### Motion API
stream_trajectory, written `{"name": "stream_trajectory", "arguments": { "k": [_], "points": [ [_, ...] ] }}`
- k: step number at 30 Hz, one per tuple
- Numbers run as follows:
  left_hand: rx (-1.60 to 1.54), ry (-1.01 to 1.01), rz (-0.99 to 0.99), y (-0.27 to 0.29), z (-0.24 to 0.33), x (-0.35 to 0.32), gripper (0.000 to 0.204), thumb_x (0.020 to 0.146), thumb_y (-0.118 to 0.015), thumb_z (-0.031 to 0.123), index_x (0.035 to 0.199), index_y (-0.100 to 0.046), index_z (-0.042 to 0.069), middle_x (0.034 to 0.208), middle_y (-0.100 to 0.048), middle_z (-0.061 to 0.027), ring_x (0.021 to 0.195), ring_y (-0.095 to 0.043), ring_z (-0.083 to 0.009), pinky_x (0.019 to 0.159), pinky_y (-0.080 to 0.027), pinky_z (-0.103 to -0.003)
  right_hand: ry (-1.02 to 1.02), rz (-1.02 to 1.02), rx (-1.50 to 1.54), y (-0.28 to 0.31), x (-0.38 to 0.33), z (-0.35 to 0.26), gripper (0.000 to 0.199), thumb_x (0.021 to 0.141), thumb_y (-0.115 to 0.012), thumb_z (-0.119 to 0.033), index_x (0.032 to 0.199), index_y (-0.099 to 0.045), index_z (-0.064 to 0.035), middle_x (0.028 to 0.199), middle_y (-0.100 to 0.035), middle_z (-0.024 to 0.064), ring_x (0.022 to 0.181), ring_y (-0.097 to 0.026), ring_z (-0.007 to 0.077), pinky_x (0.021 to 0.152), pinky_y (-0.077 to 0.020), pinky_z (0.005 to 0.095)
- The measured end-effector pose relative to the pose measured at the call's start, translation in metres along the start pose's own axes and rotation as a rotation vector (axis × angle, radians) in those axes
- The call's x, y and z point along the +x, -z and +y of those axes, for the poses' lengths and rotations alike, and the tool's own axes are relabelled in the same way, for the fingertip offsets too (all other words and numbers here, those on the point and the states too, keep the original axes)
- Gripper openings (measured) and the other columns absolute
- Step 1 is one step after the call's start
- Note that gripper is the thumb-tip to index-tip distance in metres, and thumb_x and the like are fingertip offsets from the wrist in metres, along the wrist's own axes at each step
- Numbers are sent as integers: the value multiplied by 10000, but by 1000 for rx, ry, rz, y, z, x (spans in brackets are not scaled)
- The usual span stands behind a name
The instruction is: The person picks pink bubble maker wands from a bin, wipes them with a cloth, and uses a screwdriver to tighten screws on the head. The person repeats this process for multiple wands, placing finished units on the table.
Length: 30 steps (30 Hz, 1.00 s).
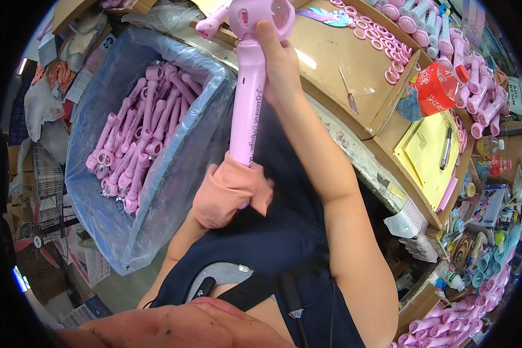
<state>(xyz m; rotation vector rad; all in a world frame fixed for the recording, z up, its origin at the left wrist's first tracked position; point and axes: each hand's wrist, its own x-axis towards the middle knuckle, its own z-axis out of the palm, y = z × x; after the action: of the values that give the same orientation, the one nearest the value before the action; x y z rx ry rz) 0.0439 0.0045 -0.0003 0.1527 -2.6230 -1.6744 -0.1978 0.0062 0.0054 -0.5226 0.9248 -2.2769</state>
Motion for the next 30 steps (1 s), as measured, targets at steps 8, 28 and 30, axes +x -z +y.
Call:
{"name": "stream_trajectory", "arguments": {
  "k": [8,28,30],
  "points": [
    [-943,312,458,-23,-3,-11,538,850,-705,204,1289,-441,38,995,-556,-47,854,-600,-115,775,-503,-257,-17,-197,326,-6,6,6,830,785,-533,-755,1129,-550,1,911,-653,90,830,-674,192,758,-569,304],
    [-1113,523,220,-4,15,19,427,934,-516,507,982,-469,85,740,-601,-53,634,-613,-164,601,-534,-330,-340,-142,808,35,9,14,856,714,-659,-716,1155,-544,9,913,-648,74,787,-644,192,837,-518,371],
    [-377,447,253,-3,11,21,287,940,-551,372,992,-483,99,747,-616,-72,656,-636,-179,617,-517,-313,-384,-154,734,37,7,12,855,769,-591,-732,1234,-502,-19,1022,-643,75,736,-620,177,594,-550,297]
  ]
}}
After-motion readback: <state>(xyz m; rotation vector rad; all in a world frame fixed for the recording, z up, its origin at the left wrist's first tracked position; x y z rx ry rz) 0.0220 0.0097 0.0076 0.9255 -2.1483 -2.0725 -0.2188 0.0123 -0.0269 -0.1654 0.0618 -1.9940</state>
